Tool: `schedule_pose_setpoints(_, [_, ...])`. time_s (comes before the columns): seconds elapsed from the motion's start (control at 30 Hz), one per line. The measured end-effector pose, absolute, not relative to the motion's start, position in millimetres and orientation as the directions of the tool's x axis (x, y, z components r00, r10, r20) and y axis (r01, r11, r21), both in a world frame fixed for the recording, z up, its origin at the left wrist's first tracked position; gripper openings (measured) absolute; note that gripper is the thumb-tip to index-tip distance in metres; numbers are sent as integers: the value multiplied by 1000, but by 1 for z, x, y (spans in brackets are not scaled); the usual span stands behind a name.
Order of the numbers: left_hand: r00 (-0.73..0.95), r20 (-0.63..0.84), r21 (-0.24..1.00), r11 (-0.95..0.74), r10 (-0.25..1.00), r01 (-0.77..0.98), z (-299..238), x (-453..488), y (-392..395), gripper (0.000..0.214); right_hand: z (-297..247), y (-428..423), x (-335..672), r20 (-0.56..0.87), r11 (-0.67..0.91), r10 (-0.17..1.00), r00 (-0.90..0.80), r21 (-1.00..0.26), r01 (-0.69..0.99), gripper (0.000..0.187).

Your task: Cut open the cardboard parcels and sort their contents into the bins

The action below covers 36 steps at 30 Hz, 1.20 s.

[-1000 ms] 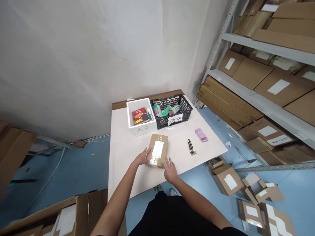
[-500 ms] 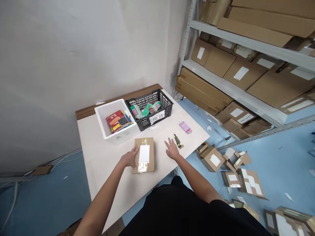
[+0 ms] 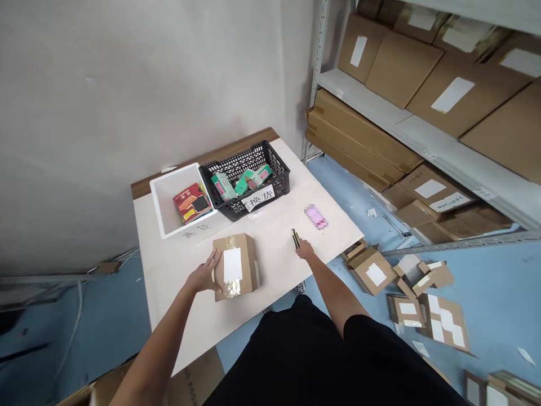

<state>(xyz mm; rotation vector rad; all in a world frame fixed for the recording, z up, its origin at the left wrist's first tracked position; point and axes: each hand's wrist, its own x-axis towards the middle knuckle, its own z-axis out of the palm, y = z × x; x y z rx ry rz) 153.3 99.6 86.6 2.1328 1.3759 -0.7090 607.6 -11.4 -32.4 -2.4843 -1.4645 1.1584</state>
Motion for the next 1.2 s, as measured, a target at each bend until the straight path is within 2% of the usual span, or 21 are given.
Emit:
schedule_pose_setpoints(0.2, [214,-666,83,-214,715,973,84,198,74,160,-55,2,609,-629,-627,699,339,-311,714,64])
schedule_pose_setpoints(0.3, [156,-672,69,-148,724,987,85,221,60,161,-57,14,607,-651,-648,685,328,-339,681,61])
schedule_pose_setpoints(0.4, [95,-675,82,-54,731,995,85,240,49,159,-50,32,601,-632,-605,725,275,-392,693,48])
schedule_pose_setpoints(0.47, [59,-681,85,-1,730,996,84,248,46,160,-37,48,590,-588,-555,774,233,-456,695,43])
schedule_pose_setpoints(0.53, [40,-698,83,26,715,996,83,254,45,162,-15,64,570,-501,-468,850,161,-580,666,48])
schedule_pose_setpoints(0.6, [32,-713,77,32,700,997,81,257,47,163,13,79,542,-354,-311,933,58,-717,624,57])
schedule_pose_setpoints(0.67, [30,-721,73,33,692,997,80,259,50,164,40,92,507,-211,-125,975,-64,-768,628,65])
schedule_pose_setpoints(0.77, [40,-724,86,32,688,996,76,261,51,165,70,106,456,-139,41,969,-207,-731,682,66])
schedule_pose_setpoints(0.83, [53,-716,101,29,696,994,73,261,50,165,78,112,430,-194,68,946,-260,-665,744,65])
schedule_pose_setpoints(0.97, [79,-686,121,6,723,993,65,262,47,163,83,114,411,-354,36,899,-257,-526,850,67])
schedule_pose_setpoints(1.2, [127,-630,186,-11,766,983,55,261,42,163,102,98,413,-461,-11,868,-185,-390,921,65])
